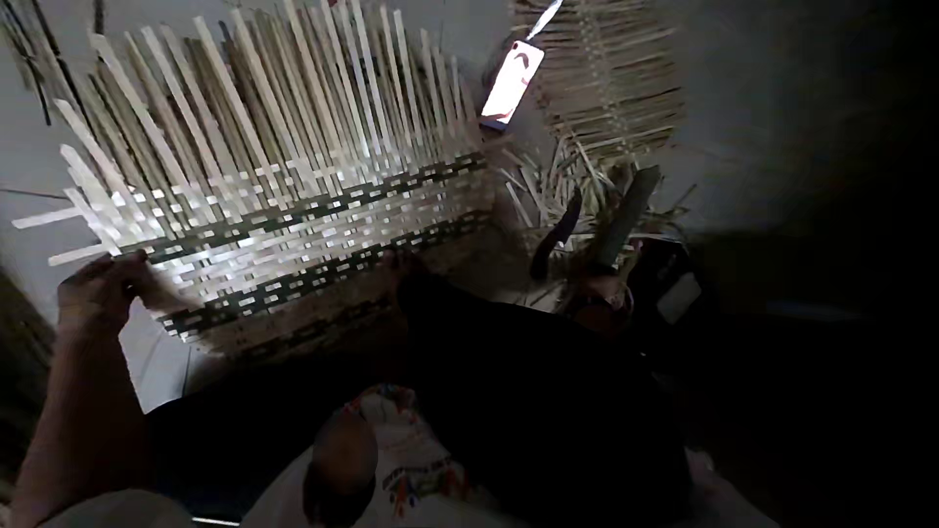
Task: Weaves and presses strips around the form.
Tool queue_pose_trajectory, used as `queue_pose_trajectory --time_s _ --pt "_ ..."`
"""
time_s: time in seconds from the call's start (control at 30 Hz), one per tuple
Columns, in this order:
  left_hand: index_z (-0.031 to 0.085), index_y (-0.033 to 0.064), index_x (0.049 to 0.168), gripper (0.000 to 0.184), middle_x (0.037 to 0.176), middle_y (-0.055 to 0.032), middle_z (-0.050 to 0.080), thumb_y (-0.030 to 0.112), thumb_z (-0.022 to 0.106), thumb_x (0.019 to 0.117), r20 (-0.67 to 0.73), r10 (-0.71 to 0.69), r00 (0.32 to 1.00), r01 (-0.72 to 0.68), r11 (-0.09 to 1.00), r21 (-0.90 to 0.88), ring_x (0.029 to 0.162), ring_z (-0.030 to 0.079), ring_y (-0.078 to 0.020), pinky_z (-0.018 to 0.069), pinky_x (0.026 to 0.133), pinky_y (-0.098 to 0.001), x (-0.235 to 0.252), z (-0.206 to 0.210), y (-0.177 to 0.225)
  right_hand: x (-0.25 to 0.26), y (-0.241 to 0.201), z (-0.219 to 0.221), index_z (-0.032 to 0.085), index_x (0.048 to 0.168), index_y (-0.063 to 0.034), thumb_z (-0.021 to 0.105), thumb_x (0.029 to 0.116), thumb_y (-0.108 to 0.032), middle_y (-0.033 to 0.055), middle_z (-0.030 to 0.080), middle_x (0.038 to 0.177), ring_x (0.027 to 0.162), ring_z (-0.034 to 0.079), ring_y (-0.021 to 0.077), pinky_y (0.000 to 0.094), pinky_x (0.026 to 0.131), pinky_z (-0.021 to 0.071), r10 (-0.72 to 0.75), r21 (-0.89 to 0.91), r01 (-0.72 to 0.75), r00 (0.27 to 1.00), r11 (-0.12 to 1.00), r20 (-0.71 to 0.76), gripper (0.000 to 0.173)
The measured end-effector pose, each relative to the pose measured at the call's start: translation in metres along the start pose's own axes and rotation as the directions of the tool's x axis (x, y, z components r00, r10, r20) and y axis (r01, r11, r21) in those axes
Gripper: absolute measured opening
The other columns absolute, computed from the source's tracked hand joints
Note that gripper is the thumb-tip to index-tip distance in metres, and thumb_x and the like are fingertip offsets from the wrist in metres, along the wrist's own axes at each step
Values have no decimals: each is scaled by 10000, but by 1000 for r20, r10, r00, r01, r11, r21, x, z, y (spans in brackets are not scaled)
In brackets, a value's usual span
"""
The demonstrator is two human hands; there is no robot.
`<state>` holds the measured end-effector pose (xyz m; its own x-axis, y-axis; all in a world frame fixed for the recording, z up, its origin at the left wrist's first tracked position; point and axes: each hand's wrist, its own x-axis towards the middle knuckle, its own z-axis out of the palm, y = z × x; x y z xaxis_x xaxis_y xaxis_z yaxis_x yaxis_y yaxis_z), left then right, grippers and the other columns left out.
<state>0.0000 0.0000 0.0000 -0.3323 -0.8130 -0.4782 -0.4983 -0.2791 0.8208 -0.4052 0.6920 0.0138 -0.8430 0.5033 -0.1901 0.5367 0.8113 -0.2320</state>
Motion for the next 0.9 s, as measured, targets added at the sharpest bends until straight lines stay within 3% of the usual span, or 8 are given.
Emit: queue_pose_trajectory --time_s 0.13,0.23,0.37,0.47,0.57,0.67,0.8,0.9 --pt "539 -22 1391 512 1319 -202 612 259 676 985 -145 128 981 -84 958 273 1084 631 -211 508 961 -400 -1 -32 -11 -19 -54 -63 282 1601 -10 598 1014 -292 332 391 1552 1404 439 497 591 1122 417 16 79 2 973 997 -229 724" --pt "453 -57 1468 539 1469 -261 496 185 632 1021 -197 237 951 -148 911 384 1283 542 -284 423 1101 -398 -36 -26 27 -29 -103 -107 313 1600 -38 585 1006 -292 329 397 1548 1398 432 516 640 1097 408 -92 57 118 936 991 -339 701" --pt "529 -123 1364 478 1334 -331 578 248 569 1065 -64 546 836 -449 745 493 1195 604 -376 444 1082 -456 -82 11 74 -107 -198 -138 346 1586 -20 559 1010 -204 359 416 1511 1348 457 550 665 1075 397 -482 -63 489 818 870 -313 642" --pt "644 -110 1163 460 1109 -320 641 330 543 1075 167 759 629 -702 462 541 1028 625 -435 479 973 -551 -109 53 91 -182 -250 -89 453 1533 -58 561 1008 -133 348 487 1446 1302 494 553 731 1024 380 -829 -147 817 541 558 -139 541" --pt "643 -52 1259 503 1274 -330 604 384 633 1008 453 794 405 -866 173 469 1270 501 -555 284 1123 -697 -131 103 105 -253 -260 1 525 1512 -174 670 897 29 235 583 1403 1291 538 488 733 1018 386 -992 -10 994 107 107 71 664" --pt "551 37 1448 658 1446 -262 545 363 765 918 633 651 419 -874 100 476 1413 404 -528 140 1149 -785 -125 125 78 -309 -245 55 597 1452 -224 740 836 63 141 626 1369 1268 555 409 648 1049 388 -950 213 953 -256 -216 179 694" --pt "583 -40 1373 560 1277 -298 629 243 775 929 672 508 539 -830 181 528 1236 573 -505 351 1076 -715 -111 121 36 -325 -243 79 507 1529 -195 593 976 38 169 572 1447 1329 516 414 645 1115 332 -817 363 875 -450 -321 361 606" --pt "566 15 1422 582 1314 -273 623 233 781 926 676 460 576 -808 198 554 1263 561 -490 352 1079 -709 -100 112 20 -307 -240 92 517 1522 -236 659 956 -7 154 591 1428 1330 535 391 646 1126 335 -825 354 896 -402 -267 396 627"
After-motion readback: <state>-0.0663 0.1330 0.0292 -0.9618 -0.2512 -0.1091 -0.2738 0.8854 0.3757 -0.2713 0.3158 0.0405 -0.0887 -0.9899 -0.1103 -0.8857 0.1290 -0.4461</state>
